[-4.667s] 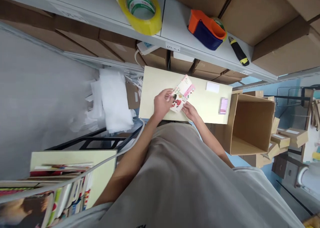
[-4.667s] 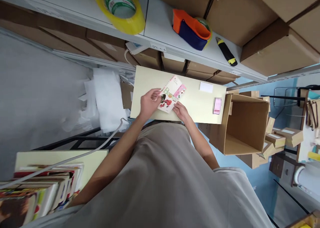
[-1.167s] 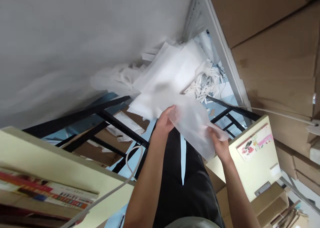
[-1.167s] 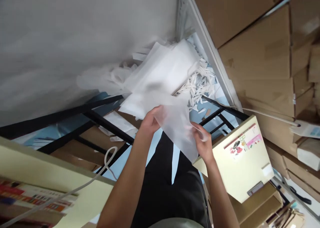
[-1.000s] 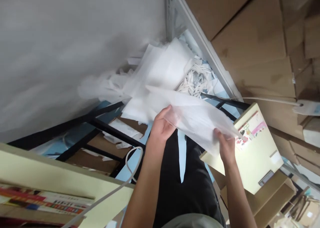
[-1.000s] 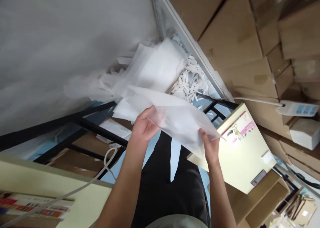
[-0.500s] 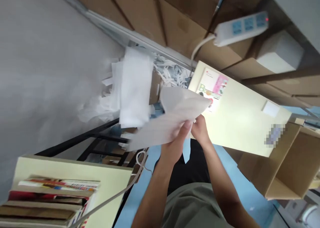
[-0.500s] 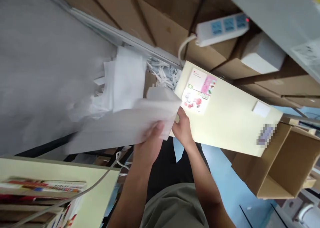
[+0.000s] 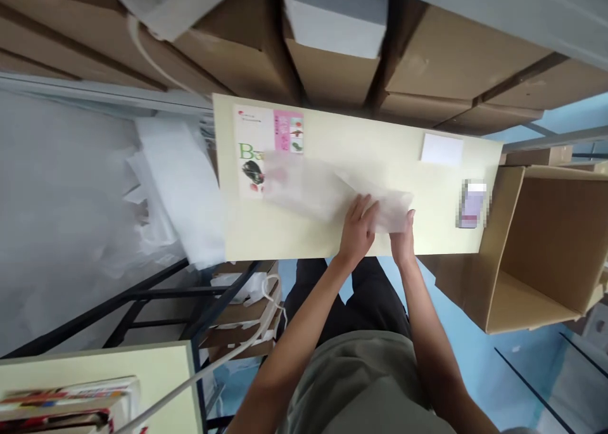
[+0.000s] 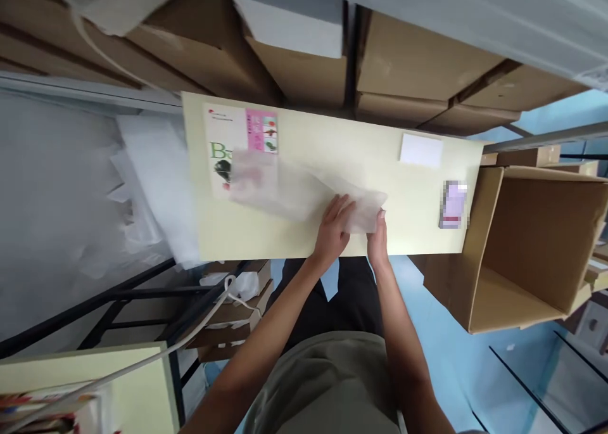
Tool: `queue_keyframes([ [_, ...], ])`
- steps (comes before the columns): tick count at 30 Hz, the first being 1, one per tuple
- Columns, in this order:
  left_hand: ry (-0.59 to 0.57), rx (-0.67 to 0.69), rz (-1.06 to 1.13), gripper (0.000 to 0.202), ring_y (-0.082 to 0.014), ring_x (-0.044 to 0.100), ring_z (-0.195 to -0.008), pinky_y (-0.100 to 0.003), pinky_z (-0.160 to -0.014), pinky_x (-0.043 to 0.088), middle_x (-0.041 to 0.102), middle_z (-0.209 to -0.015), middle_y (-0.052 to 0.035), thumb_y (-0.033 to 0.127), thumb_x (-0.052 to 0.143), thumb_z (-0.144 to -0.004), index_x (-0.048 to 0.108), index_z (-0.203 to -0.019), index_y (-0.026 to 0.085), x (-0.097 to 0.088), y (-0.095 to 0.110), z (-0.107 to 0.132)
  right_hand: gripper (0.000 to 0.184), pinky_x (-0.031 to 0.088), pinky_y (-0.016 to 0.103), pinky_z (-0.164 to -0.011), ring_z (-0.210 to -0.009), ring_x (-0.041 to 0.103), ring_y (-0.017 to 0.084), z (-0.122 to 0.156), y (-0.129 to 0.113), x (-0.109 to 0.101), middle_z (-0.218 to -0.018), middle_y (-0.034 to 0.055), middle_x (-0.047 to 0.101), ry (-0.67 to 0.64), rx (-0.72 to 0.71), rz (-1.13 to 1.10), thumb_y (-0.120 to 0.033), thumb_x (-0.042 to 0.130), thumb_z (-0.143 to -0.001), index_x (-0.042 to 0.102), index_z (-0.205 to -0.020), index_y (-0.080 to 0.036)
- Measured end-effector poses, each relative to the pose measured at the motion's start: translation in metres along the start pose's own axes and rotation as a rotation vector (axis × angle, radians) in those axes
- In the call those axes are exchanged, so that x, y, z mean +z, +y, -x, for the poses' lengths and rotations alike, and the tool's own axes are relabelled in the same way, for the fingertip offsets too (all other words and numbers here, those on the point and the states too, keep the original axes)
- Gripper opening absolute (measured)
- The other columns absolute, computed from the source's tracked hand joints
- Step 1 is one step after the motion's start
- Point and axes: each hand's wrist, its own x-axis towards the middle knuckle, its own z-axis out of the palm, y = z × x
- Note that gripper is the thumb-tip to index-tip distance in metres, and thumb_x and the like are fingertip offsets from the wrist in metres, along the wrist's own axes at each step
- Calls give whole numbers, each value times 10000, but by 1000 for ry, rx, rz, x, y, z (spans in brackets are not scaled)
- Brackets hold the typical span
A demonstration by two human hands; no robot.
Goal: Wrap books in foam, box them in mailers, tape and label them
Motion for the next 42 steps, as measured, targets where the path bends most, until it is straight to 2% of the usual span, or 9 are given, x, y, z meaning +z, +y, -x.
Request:
queue_keyframes([
  [4, -4, 31, -104, 777, -381, 218, -1806, -661, -1434, 320, 324, -1903, -184, 270, 626, -1082, 345, -1807, 252, 23, 4, -2, 997, 544, 534, -1264, -1603, 574, 336, -5, 0, -31, -1754, 168, 553, 31, -94, 75, -867, 642, -966, 434, -1764, -306],
  [7, 18, -16, -163, 947, -378, 178, -1815, -657, -1419, 343, 208, -1934, -209, 378, 706, -1070, 185, -1851, 257, 21, 8, -1, 1014, 580, 518, -1213, -1461, 667, 320, -18, 7, -46, -1609, 156, 667, 57, -116, 199, -652, 808, -931, 388, -1789, -312],
  [12, 106, -100, -264, 845, -400, 320, -1771, -681, -1447, 258, 405, -1854, -230, 376, 768, -1016, 413, -1767, 225, -9, -6, 6, 851, 651, 442, -963, -939, 715, 227, -42, 15, -60, -1059, 51, 762, 104, -158, 338, -493, 705, -985, 466, -1753, -216],
  [16, 146, -142, -300, 472, -368, 518, -1665, -678, -1459, 225, 679, -1653, -136, 286, 693, -1003, 717, -1475, 286, -40, -28, 10, 760, 646, 433, -970, -941, 716, 224, -48, 15, -73, -1069, 54, 792, 116, -200, 336, -475, 667, -1014, 527, -1721, -235],
  [21, 143, -112, -307, 303, -327, 609, -1589, -650, -1462, 252, 806, -1455, -69, 249, 621, -1005, 811, -1232, 314, -63, -37, 9, 697, 644, 489, -1043, -1073, 735, 260, -49, 23, -89, -1195, 105, 796, 182, -203, 430, -519, 687, -1017, 616, -1649, -234],
  [26, 110, -101, -275, 296, -335, 594, -1605, -639, -1467, 258, 786, -1489, -80, 241, 648, -971, 810, -1212, 297, -67, -35, 2, 582, 551, 626, -1246, -1550, 547, 349, -62, 27, -91, -1672, 146, 553, 175, -395, 664, -376, 690, -1015, 660, -1594, -324],
  [29, 118, -104, -276, 286, -333, 610, -1589, -625, -1454, 308, 790, -1468, -82, 216, 652, -942, 808, -1172, 288, -66, -36, -2, 330, 459, 659, -1323, -1605, 495, 347, -79, 18, -88, -1615, 131, 599, 137, -526, 709, -319, 597, -1073, 782, -1346, -308],
  [36, 124, -35, -326, 190, -328, 725, -1434, -611, -1350, 471, 836, -1309, -69, 187, 679, -905, 780, -1042, 271, -66, -29, -3, 433, 577, 388, -885, -873, 680, 218, -130, -7, -92, -910, 43, 713, 245, -426, 674, -580, 485, -1180, 710, -1068, -228],
  [42, 18, -3, -332, 334, -329, 752, -1384, -560, -1279, 545, 842, -1335, -73, 201, 670, -909, 809, -1204, 272, -70, -5, 3, 468, 581, 420, -877, -866, 701, 242, -148, 4, -111, -959, 83, 741, 370, -405, 858, -536, 418, -1198, 734, -1244, -194],
])
